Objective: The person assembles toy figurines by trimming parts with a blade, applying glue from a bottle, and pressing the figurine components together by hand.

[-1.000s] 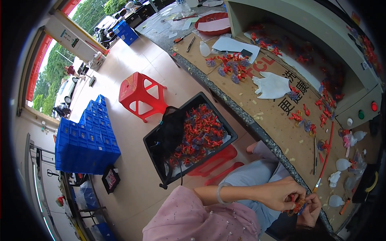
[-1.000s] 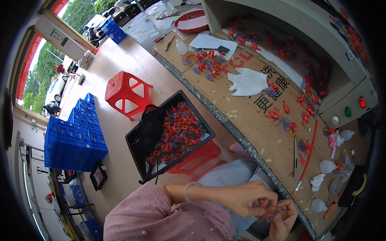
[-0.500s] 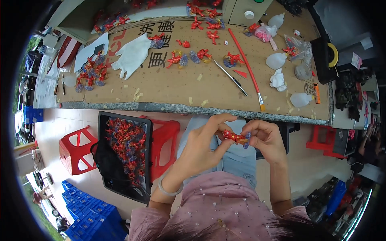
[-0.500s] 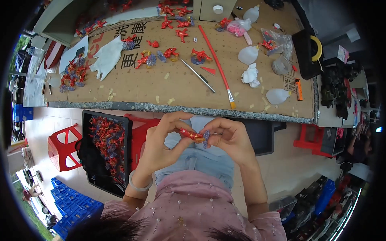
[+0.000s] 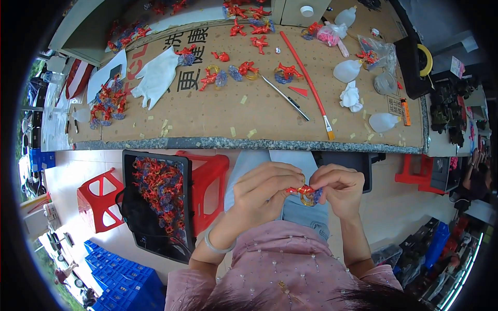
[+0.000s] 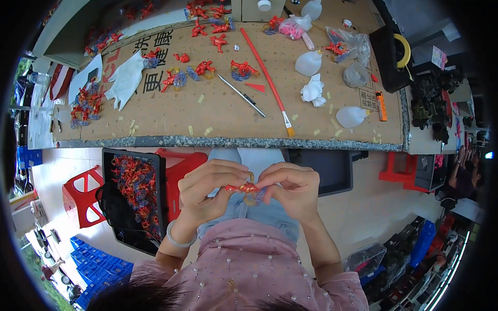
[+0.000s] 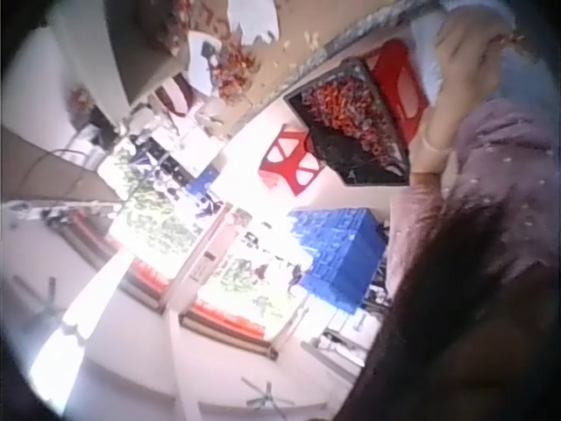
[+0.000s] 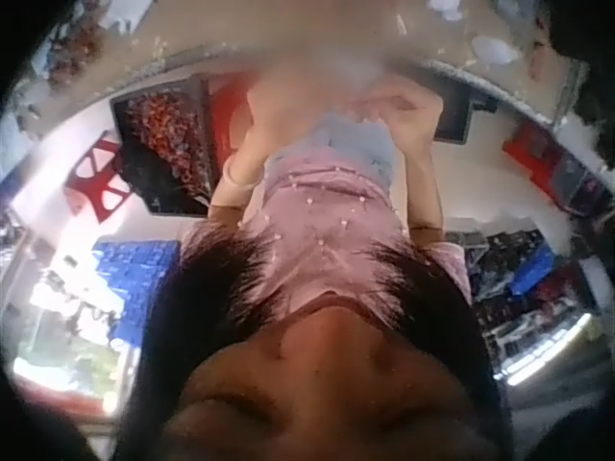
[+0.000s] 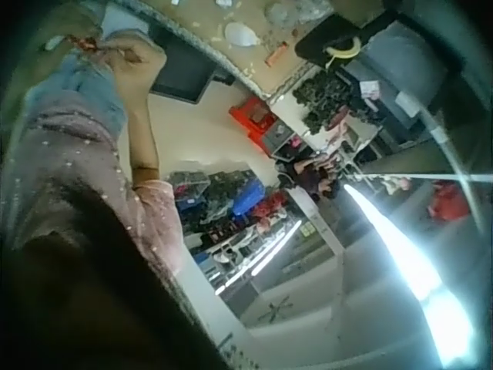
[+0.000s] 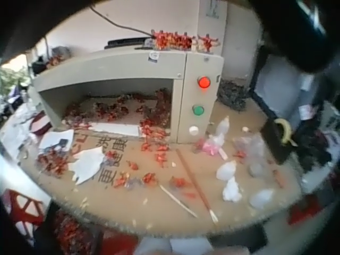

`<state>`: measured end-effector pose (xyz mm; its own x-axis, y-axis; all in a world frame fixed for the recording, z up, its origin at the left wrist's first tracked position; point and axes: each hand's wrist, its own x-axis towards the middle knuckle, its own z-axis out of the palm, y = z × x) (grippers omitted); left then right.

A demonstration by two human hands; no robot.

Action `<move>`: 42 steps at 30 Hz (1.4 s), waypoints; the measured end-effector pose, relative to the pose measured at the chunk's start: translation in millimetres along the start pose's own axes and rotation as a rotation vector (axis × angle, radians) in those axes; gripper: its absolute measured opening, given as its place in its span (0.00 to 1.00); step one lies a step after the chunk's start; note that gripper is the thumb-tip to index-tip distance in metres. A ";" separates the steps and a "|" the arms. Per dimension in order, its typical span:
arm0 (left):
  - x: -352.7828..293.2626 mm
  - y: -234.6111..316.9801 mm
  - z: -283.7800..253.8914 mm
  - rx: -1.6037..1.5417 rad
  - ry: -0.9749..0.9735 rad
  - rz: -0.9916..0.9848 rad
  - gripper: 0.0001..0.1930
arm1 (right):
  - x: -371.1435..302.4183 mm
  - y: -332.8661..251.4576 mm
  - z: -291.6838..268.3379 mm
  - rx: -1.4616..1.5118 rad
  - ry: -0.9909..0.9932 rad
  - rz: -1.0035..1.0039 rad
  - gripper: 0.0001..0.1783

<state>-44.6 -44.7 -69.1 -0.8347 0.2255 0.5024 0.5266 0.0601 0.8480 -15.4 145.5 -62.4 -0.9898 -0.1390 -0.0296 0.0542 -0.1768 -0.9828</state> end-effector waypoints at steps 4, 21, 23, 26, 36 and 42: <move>-0.5 -2.3 3.5 0.031 0.051 0.116 0.10 | -1.3 -4.2 3.4 -0.067 -0.005 -0.088 0.11; 0.9 -0.4 3.4 0.010 0.028 0.038 0.11 | -1.9 -7.6 12.1 -0.034 0.137 -0.006 0.16; 0.5 -1.1 3.3 0.010 0.021 0.034 0.11 | -2.2 -7.5 12.1 -0.031 0.148 0.006 0.16; 0.5 -0.5 3.6 0.020 0.006 0.024 0.11 | -3.4 -6.9 5.8 -0.033 0.122 0.035 0.15; 2.7 1.1 5.5 0.035 -0.013 0.007 0.10 | -4.4 -9.1 -1.1 -0.045 0.104 0.090 0.14; 3.6 2.7 5.9 0.051 -0.014 0.007 0.11 | -4.1 -10.5 -1.5 -0.040 0.105 0.090 0.14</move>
<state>-45.2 -38.0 -66.1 -0.8288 0.2398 0.5055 0.5403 0.1081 0.8345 -12.1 149.4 -52.2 -0.9897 -0.0494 -0.1347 0.1400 -0.1287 -0.9818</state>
